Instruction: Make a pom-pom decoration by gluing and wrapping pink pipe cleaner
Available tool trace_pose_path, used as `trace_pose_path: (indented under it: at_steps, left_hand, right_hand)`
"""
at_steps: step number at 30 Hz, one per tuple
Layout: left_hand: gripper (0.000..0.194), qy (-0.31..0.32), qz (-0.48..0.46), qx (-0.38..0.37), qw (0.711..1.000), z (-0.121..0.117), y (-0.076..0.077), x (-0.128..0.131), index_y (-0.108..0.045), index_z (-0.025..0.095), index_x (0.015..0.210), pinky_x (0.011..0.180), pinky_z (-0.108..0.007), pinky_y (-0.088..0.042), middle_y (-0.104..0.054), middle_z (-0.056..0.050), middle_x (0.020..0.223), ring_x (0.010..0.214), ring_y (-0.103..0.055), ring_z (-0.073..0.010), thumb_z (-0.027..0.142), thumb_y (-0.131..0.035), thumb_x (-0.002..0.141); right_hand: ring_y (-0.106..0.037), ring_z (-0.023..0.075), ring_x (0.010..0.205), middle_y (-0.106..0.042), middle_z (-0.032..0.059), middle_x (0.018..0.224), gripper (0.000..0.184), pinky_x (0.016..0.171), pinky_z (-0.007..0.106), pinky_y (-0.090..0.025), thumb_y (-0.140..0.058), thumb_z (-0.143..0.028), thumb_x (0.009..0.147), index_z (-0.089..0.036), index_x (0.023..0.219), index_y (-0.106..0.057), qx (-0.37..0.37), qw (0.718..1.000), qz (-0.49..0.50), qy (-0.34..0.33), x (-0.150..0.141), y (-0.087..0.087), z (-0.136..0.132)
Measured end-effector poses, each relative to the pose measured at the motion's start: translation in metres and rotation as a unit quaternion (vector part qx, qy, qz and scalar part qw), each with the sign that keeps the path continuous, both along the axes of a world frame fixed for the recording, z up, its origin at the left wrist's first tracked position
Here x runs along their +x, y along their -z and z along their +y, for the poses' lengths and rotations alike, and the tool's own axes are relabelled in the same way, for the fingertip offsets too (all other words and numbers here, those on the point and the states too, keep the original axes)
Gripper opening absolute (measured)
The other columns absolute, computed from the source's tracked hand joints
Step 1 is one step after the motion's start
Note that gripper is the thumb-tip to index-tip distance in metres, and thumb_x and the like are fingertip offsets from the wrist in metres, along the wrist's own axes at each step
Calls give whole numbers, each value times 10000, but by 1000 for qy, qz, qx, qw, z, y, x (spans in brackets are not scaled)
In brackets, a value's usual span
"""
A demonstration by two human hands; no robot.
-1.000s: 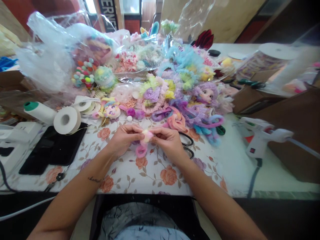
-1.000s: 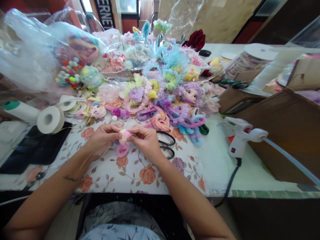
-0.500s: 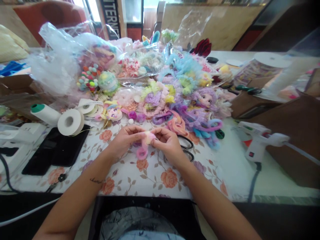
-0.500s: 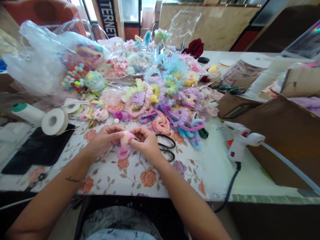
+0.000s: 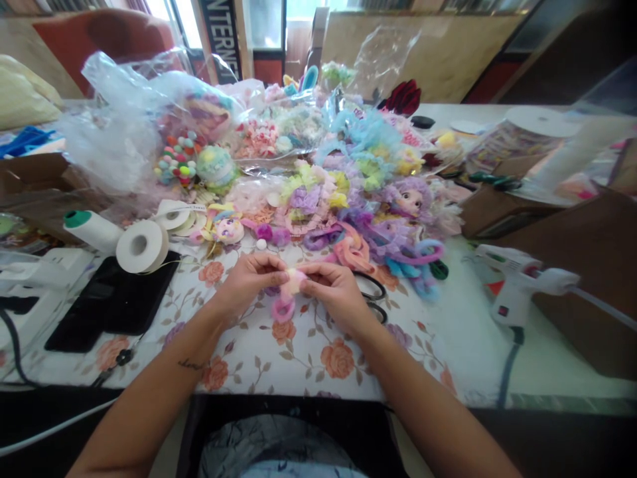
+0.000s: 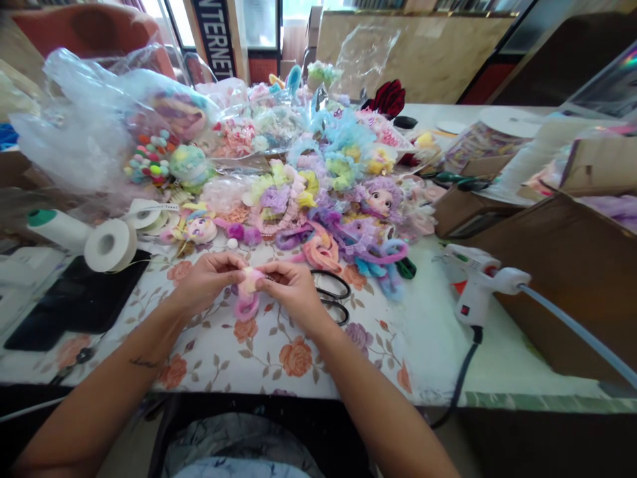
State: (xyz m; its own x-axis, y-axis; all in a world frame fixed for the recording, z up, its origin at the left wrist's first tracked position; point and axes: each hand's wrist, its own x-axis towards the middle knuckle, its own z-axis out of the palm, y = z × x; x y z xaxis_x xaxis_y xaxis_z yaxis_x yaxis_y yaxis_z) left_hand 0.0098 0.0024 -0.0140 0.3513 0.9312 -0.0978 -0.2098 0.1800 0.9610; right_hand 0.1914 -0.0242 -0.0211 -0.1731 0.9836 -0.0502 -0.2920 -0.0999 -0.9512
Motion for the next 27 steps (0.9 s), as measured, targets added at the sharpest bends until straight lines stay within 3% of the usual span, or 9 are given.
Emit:
trace_pose_path:
  at_steps: [8, 13, 18, 23, 27]
  left_hand:
    - [256, -25, 11, 6, 1000, -4, 2, 7, -715, 143, 709, 548, -228, -473, -666, -9, 653, 556, -579, -104, 294, -887, 594]
    - [252, -67, 17, 32, 997, -6, 4, 9, -716, 153, 712, 546, -213, -467, -664, -5, 663, 576, -575, -102, 311, -883, 607]
    - [319, -25, -34, -15, 999, -5, -1, 7, -738, 150, 764, 624, -224, -502, -685, -29, 695, 620, -597, -109, 465, -782, 739]
    - [229, 3, -5, 9, 1000, -5, 0, 6, -735, 163, 837, 648, -220, -502, -698, -19, 763, 671, -627, -115, 310, -843, 697]
    - [204, 6, -13, 1, 1000, -5, 2, 5, -733, 156, 810, 651, -226, -507, -701, -22, 762, 666, -635, -115, 280, -844, 694]
  right_hand:
    - [-653, 152, 686, -748, 13, 779, 214, 649, 289, -537, -906, -332, 577, -236, 733, -796, 7, 999, 0, 44, -3, 8, 1]
    - [-615, 126, 603, -721, 3, 707, 290, 593, 265, -499, -903, -359, 586, -210, 803, -782, -21, 999, 22, 35, -2, 8, 2]
    - [-631, 115, 632, -719, -7, 732, 269, 642, 249, -498, -877, -331, 630, -194, 822, -747, -48, 997, 55, 18, -1, 3, 2]
    - [-642, 126, 630, -720, -3, 721, 267, 626, 254, -505, -876, -319, 612, -192, 802, -738, -43, 999, 18, 25, -1, 1, 1]
    - [-645, 130, 624, -726, 6, 709, 273, 626, 264, -510, -877, -348, 619, -188, 801, -752, -38, 999, 19, 24, -2, 2, 1]
